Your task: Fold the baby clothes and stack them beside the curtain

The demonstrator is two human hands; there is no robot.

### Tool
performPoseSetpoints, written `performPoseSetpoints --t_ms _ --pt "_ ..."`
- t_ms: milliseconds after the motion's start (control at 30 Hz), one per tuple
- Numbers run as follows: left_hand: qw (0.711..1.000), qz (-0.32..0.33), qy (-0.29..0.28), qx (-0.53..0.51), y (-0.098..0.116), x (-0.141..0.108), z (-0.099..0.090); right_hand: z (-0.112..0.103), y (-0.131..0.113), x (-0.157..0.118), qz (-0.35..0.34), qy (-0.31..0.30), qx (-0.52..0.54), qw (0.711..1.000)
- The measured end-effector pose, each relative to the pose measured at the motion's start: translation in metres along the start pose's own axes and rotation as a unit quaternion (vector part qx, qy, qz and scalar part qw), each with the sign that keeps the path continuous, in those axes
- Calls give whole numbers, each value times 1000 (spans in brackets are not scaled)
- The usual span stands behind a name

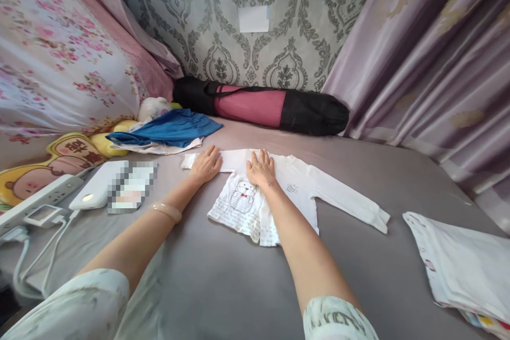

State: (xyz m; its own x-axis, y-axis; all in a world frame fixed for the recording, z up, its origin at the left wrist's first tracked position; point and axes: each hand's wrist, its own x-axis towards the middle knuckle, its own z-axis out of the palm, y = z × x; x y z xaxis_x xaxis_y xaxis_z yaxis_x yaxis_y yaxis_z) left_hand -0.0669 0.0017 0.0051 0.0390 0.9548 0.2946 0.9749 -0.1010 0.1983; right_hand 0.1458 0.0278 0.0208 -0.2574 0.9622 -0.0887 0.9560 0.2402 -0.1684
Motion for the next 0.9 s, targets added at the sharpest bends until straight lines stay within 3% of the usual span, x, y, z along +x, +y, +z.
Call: performPoseSetpoints --t_ms 67,167,367,500,700,900 --pt "998 50 26 -20 3 -3 -2 -3 -3 2 -10 0 -4 1000" --pt "995 89 13 -38 4 -5 -4 -3 -8 7 -47 27 -7 999" --pt "995 93 -31 -37 -1 -1 2 8 -10 20 -59 37 19 997" --pt "994 103 -29 -20 -4 -2 2 12 -9 23 -64 47 36 996" --pt "993 113 -12 -24 -4 -3 2 0 4 22 -66 26 85 994" --pt "992 123 -16 -33 -1 -3 0 7 21 13 -55 42 43 997"
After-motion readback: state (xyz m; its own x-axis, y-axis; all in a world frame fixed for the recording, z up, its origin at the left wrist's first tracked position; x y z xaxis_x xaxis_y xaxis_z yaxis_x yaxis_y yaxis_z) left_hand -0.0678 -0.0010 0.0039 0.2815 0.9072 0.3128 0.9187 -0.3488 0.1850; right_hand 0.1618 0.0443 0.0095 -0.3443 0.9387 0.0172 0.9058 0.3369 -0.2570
